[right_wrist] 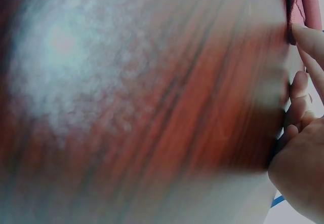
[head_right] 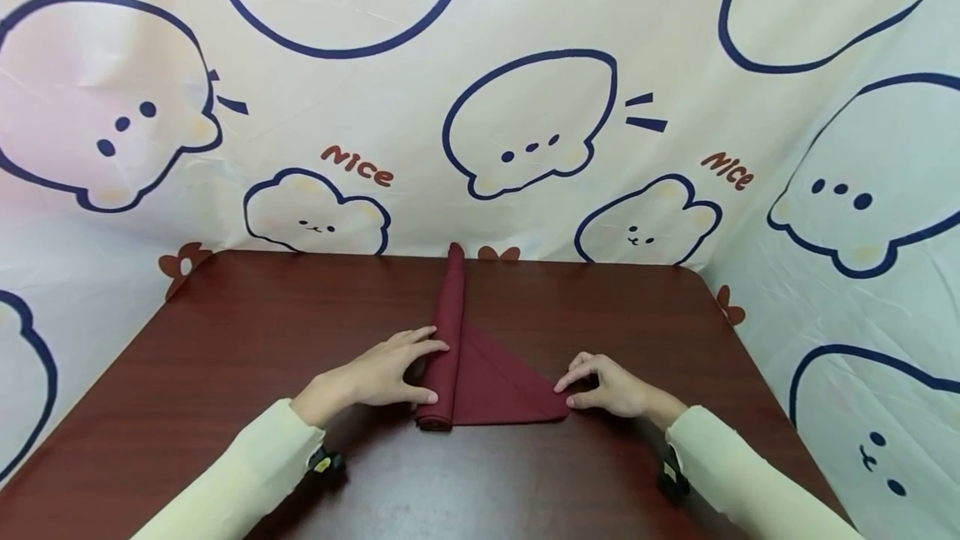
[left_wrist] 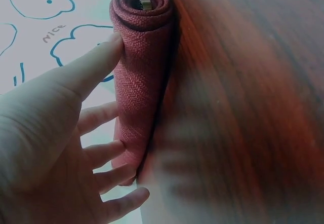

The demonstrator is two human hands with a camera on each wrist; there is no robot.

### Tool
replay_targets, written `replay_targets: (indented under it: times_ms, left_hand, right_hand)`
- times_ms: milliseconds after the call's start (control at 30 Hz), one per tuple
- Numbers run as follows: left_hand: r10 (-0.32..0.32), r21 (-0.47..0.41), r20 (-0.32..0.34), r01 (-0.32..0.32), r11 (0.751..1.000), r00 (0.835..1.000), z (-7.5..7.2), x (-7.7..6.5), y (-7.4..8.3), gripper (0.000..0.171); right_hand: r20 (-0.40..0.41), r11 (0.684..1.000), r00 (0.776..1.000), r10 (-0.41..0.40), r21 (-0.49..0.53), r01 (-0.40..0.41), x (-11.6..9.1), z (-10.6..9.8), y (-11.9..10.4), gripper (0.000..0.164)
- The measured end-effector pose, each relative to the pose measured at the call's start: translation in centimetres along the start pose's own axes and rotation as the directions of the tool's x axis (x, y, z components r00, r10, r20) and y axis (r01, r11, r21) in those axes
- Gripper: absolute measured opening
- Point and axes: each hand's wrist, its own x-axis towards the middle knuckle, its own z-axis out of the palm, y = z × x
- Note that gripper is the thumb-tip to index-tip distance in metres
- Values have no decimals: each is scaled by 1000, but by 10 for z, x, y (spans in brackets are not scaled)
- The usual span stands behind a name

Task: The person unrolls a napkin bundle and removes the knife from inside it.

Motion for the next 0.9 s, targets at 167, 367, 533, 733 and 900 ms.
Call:
replay_targets:
  times_ms: [167, 367, 533, 733, 900]
  left_hand:
    - [4, 7, -14, -4, 1000, 1000, -5, 2, 1, 70]
    - [67, 29, -46, -65, 997, 997, -5, 15, 16, 73]
    - [94, 96, -32, -90, 991, 995, 3, 24, 25, 76]
    - [66, 184, 16, -68, 981, 998, 15, 26, 27, 74]
    - [44, 195, 12, -45, 980, 999, 14, 24, 22, 70]
  right_hand:
    - [14, 1000, 1000, 5, 7, -5, 4, 0, 0, 19]
    - [15, 1000, 999, 29, 7, -29, 2, -2, -1, 19]
    - [7, 1000, 1000, 26, 4, -26, 2, -2, -1, 18]
    - [12, 1000, 1000, 9, 17, -9, -2, 0, -1, 18]
    - [7, 1000, 1000, -2, 18, 2, 0, -1, -2, 18]
